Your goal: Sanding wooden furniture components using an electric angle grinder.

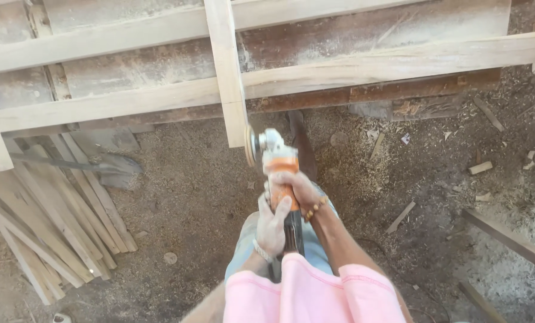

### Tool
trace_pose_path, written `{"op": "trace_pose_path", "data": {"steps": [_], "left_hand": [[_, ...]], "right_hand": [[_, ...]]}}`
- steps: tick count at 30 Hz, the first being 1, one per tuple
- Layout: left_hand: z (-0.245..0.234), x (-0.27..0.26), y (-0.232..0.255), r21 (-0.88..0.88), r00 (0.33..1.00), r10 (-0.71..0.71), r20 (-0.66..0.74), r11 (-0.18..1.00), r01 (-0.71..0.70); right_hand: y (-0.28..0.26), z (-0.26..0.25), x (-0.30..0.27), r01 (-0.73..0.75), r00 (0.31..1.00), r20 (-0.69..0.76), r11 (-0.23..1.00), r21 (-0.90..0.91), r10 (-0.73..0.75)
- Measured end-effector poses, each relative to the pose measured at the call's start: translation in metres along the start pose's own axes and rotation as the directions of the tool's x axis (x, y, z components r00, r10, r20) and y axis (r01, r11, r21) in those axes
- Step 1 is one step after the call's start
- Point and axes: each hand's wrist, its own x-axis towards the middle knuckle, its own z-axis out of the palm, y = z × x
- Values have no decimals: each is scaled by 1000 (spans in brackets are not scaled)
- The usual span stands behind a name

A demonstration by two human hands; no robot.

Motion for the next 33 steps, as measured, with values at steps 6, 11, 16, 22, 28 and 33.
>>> {"op": "trace_pose_path", "data": {"steps": [6, 11, 16, 22, 28, 33], "left_hand": [[2, 21, 20, -26, 999, 34, 16, 999, -33], [-18, -13, -47, 171, 998, 30, -49, 985, -21], [3, -37, -30, 67, 1000, -6, 19, 998, 5], [55, -53, 8, 134, 970, 131, 206, 978, -161], [102, -57, 6, 105, 953, 79, 292, 988, -114], [148, -48, -24, 211, 894, 340, 290, 889, -406]], "right_hand": [[-18, 10, 17, 68, 997, 49, 995, -75, -65], [28, -14, -21, -46, 998, -35, 998, 36, 47], [29, -31, -40, -33, 999, 35, 999, 32, 32], [-26, -13, -94, 262, 965, 3, 960, -103, -263], [-63, -24, -137, 362, 930, -3, 920, -149, -367], [-100, -43, -165, 338, 916, -121, 897, -285, -383]]}}
